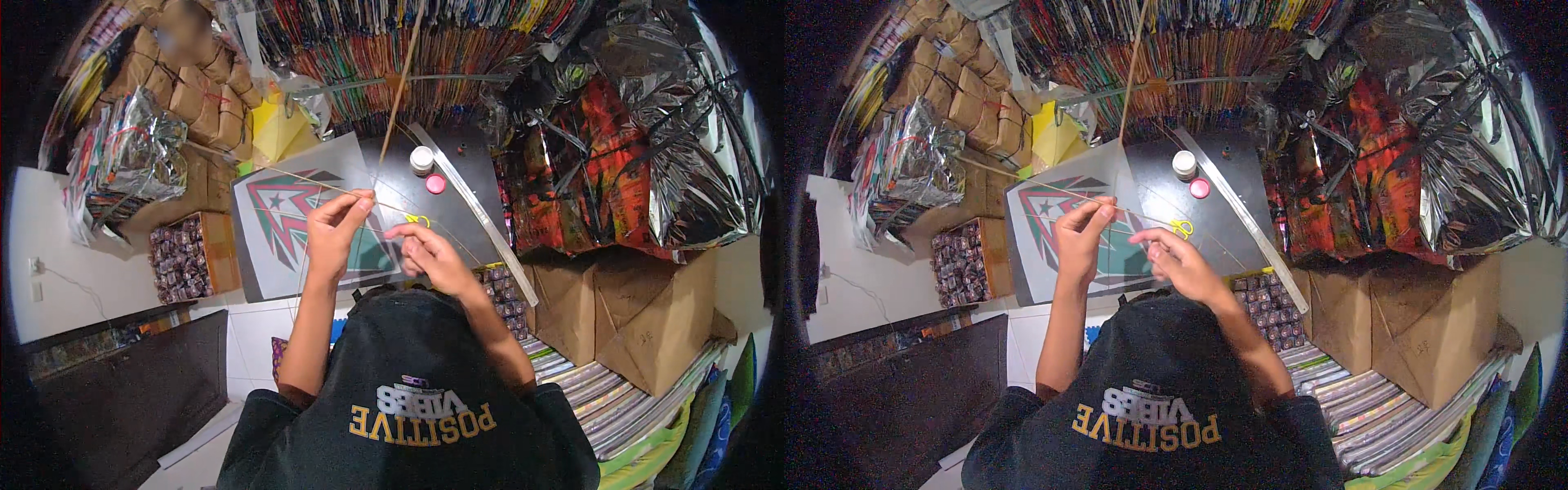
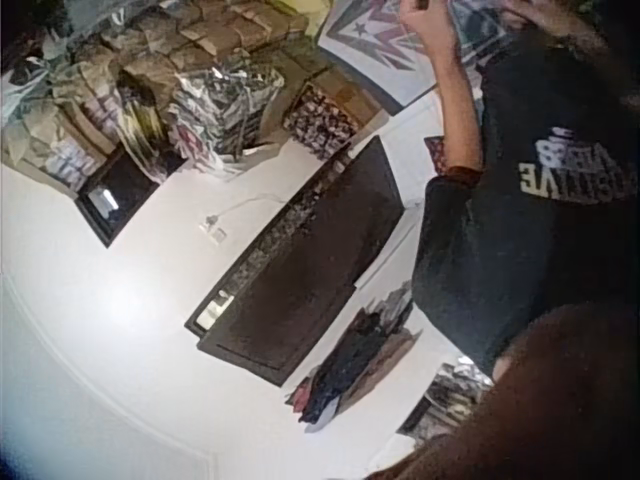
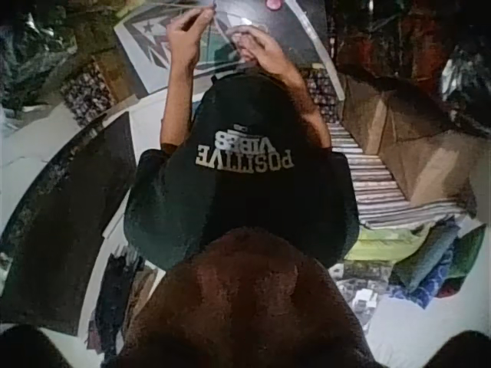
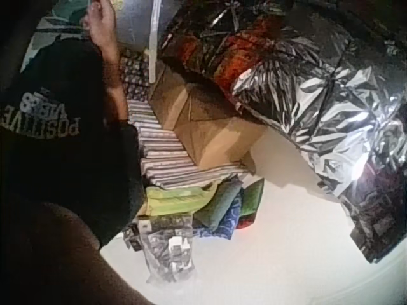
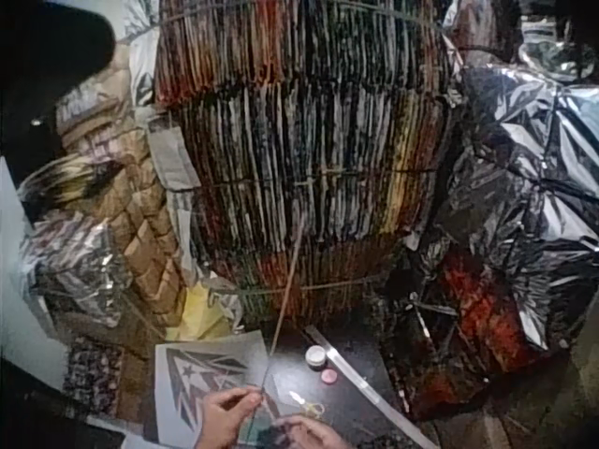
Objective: The person assembles a kite frame by tying thin wooden sticks together with string. They repeatedly wrap and knot the string at the intersections of the sticks to form a cross-shaped structure. The person uses scissors to cut the string and a small container of adhesive is visible on the table.
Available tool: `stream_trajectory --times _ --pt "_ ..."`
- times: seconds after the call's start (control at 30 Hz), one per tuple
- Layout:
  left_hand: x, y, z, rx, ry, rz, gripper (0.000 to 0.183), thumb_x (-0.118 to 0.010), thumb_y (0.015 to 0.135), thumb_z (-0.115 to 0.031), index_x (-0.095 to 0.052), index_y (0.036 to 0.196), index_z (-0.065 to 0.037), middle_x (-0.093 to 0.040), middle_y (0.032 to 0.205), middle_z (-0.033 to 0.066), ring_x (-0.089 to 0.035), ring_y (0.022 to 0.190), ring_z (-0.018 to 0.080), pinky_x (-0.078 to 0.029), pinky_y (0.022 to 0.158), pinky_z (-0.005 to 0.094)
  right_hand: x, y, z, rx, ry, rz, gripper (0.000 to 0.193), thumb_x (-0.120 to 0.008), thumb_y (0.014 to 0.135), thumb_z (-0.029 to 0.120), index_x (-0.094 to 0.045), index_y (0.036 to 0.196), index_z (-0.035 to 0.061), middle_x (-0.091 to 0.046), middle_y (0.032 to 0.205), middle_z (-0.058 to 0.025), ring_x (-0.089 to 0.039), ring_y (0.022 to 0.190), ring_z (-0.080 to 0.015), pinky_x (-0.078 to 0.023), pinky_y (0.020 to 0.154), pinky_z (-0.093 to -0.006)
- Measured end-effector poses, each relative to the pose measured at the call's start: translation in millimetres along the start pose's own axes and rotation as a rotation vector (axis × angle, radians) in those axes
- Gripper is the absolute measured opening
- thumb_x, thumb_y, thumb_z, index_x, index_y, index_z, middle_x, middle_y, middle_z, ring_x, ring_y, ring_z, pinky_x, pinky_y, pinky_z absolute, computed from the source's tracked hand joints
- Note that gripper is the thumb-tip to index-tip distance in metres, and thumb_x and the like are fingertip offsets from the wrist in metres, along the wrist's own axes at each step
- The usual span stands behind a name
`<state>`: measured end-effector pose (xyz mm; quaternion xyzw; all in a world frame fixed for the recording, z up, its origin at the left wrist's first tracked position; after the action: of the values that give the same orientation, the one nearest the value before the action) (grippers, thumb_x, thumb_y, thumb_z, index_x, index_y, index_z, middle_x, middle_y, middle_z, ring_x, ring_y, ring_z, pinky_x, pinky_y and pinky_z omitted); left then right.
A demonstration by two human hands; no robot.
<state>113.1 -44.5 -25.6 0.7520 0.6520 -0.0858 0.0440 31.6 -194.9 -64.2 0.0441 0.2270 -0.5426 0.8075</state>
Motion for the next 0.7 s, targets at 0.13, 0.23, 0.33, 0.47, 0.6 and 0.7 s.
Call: stream_trajectory --times 0.13,0.23,0.33,0.47,0.6,0.7 --pt "13.4 5.1 2.5 -0.01 0.079 -0.06 0.015 -0.071 0.092 -0.008 -0.074 0.099 0.004 -0.073 0.103 0.0084 -0.063 0.092 0.0106 -0.05 0.084 0.0256 -5.1 -4.7 14.2 0.038 -0.138 -0.097 0.023 -0.05 0.104 0.013 -0.06 0.12 0.0004 -0.059 0.099 0.0015 -0.052 0.088 -0.0055 -0.043 0.079 -0.0222" --pt "7.8 3.5 -3.6 -0.105 0.237 -0.031 0.014 -0.071 0.092 -0.009 -0.075 0.098 0.003 -0.075 0.101 0.0092 -0.065 0.09 0.0126 -0.05 0.083 0.0265 -17.3 -5.7 25.5 0.091 -0.239 -0.05 0.021 -0.05 0.104 0.012 -0.062 0.116 -0.0004 -0.058 0.1 0.0022 -0.051 0.09 -0.005 -0.042 0.08 -0.0219" --pt "-5.5 2.7 -3.4 -0.216 0.494 0.057 0.013 -0.071 0.09 -0.008 -0.075 0.098 0.002 -0.075 0.099 0.0117 -0.067 0.089 0.0154 -0.051 0.081 0.028 -21.5 -9.6 34.7 0.069 -0.217 -0.047 0.021 -0.049 0.105 0.013 -0.063 0.114 0.0 -0.058 0.094 0.0024 -0.053 0.081 -0.004 -0.043 0.071 -0.0215" --pt "-23.9 -10.4 0.5 -0.279 0.62 0.177 0.011 -0.071 0.087 -0.008 -0.076 0.094 -0.003 -0.075 0.094 0.0112 -0.069 0.086 0.0221 -0.049 0.081 0.0346 -3.7 -12.6 33.1 -0.075 0.218 -0.179 0.022 -0.049 0.105 0.014 -0.064 0.115 0.0015 -0.052 0.074 0.0067 -0.041 0.051 0.0011 -0.031 0.044 -0.019" --pt "-36.8 -22.3 1.9 -0.361 0.744 0.266 0.007 -0.071 0.085 -0.011 -0.076 0.089 -0.008 -0.073 0.09 0.0055 -0.066 0.088 0.0243 -0.043 0.085 0.039 9.1 -10.3 43.4 -0.054 0.466 -0.266 0.028 -0.05 0.106 0.019 -0.06 0.122 -0.001 -0.028 0.06 0.012 -0.024 0.042 0.0027 -0.018 0.037 -0.0188" --pt "-39.2 -24.2 -9.4 -0.417 0.838 0.228 0.007 -0.072 0.081 -0.009 -0.075 0.087 -0.007 -0.071 0.09 0.0064 -0.066 0.089 0.0243 -0.044 0.086 0.0385 7.0 -12.3 48.5 -0.07 0.455 -0.202 0.03 -0.05 0.105 0.019 -0.059 0.126 -0.001 -0.03 0.064 0.0112 -0.025 0.046 0.0012 -0.018 0.042 -0.0186"
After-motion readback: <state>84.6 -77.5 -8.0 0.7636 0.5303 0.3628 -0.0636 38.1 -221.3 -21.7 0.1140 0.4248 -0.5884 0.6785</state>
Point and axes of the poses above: each hand's wrist, its own y-axis towards the middle knuckle, its own x-axis out of the back of the hand, z = x × y, the point moved 8 cm from there along y, towards the middle knuckle
